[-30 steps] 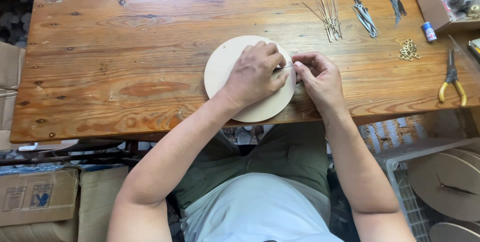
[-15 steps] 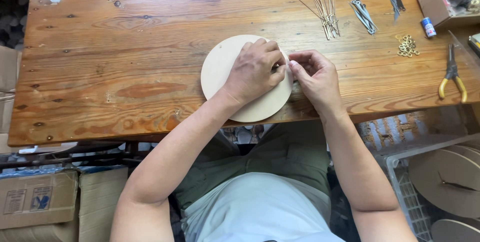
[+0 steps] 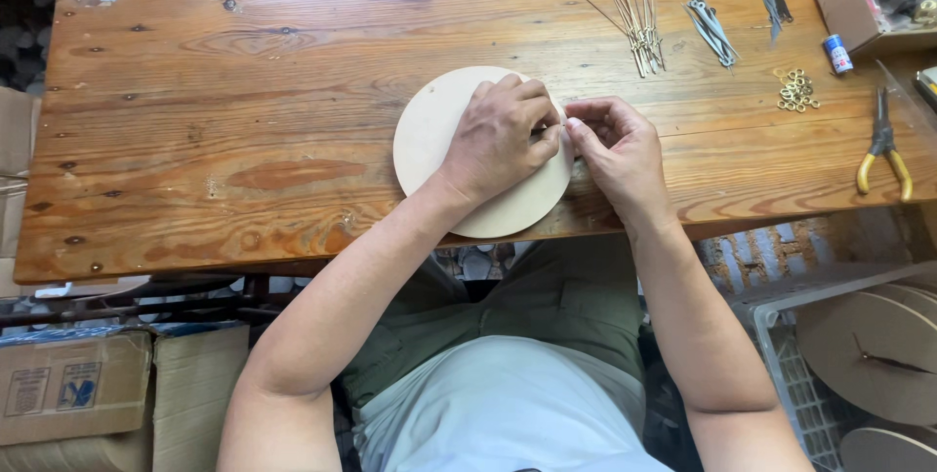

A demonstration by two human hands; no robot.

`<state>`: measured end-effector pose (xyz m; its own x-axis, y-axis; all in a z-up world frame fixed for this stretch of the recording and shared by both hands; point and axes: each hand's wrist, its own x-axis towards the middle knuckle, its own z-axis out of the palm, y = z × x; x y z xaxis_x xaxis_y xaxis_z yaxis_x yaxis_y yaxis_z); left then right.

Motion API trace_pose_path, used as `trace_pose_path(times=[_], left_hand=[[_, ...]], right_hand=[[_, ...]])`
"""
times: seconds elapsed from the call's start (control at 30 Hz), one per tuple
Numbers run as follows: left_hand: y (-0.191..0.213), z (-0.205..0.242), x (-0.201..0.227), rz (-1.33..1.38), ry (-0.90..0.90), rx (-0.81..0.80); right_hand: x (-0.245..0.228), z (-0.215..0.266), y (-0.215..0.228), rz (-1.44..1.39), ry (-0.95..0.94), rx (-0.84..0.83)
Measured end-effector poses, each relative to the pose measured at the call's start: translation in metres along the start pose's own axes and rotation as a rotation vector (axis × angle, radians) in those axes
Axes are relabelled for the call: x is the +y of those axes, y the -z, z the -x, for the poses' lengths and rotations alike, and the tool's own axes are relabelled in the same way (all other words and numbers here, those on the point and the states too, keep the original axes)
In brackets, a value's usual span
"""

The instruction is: The person assembles a wall clock by attaching the hour and minute hands to the center of a wooden clock face. They then insert a red second hand, brush the surface with a feather duster, and insert a battery into the mechanism on the back.

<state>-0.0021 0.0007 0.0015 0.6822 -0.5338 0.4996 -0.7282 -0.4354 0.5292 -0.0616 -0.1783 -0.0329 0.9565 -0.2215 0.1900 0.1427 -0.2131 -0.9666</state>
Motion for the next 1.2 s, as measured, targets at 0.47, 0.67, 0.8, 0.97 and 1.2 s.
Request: trace_pose_path(times=[0.47,0.67,0.8,0.97,1.2], left_hand=[[0.027,0.012,-0.013,0.108,0.009,-0.006],[0.107,0.073,-0.044,-0.108,0.063,-0.051],[0.124,0.108,-0.067,-0.066,0.135,-0.182],[0.11,0.114,-0.082,-0.102,0.046,-0.126],[0.106,0.109,-0.086,0.048,0.073,-0.071]], right_hand=[[-0.005,0.002,0.003,0.057,-0.011,0.004],[-0.013,0.003,0.003,0.02,-0.059,-0.004],[-0.021,0.004,0.002,-0.009,-0.063,-0.018],[-0.024,0.004,0.006,-0.054,-0.056,-0.035],[-0.012,0.003,0.009,-0.139,-0.011,-0.06]])
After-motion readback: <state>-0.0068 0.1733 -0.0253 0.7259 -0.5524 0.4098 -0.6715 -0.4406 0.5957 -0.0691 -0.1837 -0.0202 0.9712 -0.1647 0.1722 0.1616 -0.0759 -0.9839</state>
